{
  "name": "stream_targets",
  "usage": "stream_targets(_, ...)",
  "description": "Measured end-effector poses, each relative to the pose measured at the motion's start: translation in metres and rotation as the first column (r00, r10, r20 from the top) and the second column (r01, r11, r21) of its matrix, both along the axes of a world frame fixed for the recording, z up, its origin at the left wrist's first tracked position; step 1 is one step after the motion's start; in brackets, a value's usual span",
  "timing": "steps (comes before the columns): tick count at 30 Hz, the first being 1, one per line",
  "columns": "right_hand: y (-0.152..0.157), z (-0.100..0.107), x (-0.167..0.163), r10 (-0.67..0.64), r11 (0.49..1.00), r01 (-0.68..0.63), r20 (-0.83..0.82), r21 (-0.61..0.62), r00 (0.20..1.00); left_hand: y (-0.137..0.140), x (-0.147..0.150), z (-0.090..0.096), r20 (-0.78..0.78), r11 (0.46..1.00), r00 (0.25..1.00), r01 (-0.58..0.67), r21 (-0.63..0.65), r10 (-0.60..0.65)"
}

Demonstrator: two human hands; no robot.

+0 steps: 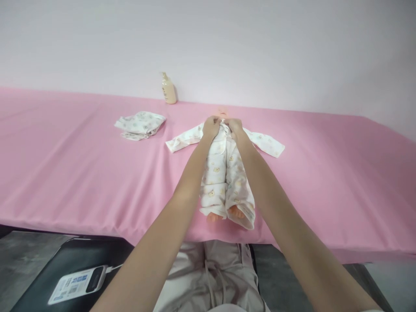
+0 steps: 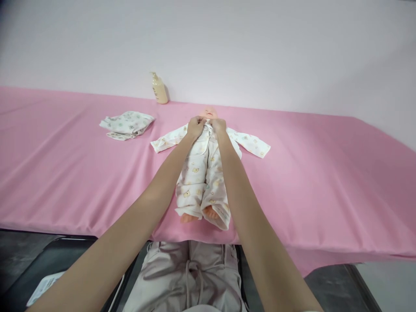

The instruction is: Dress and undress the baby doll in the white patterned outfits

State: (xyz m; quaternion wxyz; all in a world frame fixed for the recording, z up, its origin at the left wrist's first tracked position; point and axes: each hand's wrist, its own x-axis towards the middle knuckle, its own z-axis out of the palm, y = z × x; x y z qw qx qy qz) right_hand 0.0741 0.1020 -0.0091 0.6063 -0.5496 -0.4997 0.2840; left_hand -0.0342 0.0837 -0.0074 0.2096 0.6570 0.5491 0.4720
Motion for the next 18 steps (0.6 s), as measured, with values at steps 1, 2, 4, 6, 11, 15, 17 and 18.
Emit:
stream_targets(1,-0.003,0.0,0.0,-0.027,0.999,0.027,-0.009,-0.029,1.0,0.0,0.0,-0.001,0.007,1.0,1.0,0.017,0.011,-0.017)
stream_targets(2,-0.006,-0.001,0.0,-0.049,0.997,0.047,-0.017,-0.066,0.999,0.0,-0.001,-0.001,0.01,0.999,0.999,0.031,0.021,-0.031)
stream_targets(4,-0.014,0.0,-0.001,-0.077,0.994,0.076,-0.011,-0.075,0.997,-0.001,-0.002,-0.002,0.004,0.998,0.999,0.048,0.038,-0.049)
stream_targets(6,-0.023,0.002,-0.002,-0.089,0.995,0.091,0.046,-0.033,0.995,-0.003,-0.003,-0.001,-0.011,0.996,0.998,0.064,0.054,-0.064)
stream_targets(11,-0.049,0.005,-0.008,-0.111,0.992,0.089,0.281,0.088,0.953,-0.014,-0.002,0.003,-0.09,0.994,0.995,0.053,0.091,-0.045)
stream_targets(15,-0.074,-0.001,-0.011,-0.247,0.959,0.158,0.43,0.234,0.868,-0.035,0.001,0.007,-0.253,0.995,0.967,-0.002,0.101,0.027)
stream_targets(17,-0.083,-0.005,-0.011,-0.297,0.944,0.191,0.442,0.269,0.846,-0.046,0.001,0.009,-0.312,0.993,0.948,-0.031,0.115,0.065)
stream_targets(18,-0.086,-0.006,-0.011,-0.307,0.941,0.198,0.444,0.275,0.842,-0.05,0.002,0.009,-0.33,0.993,0.941,-0.036,0.115,0.072)
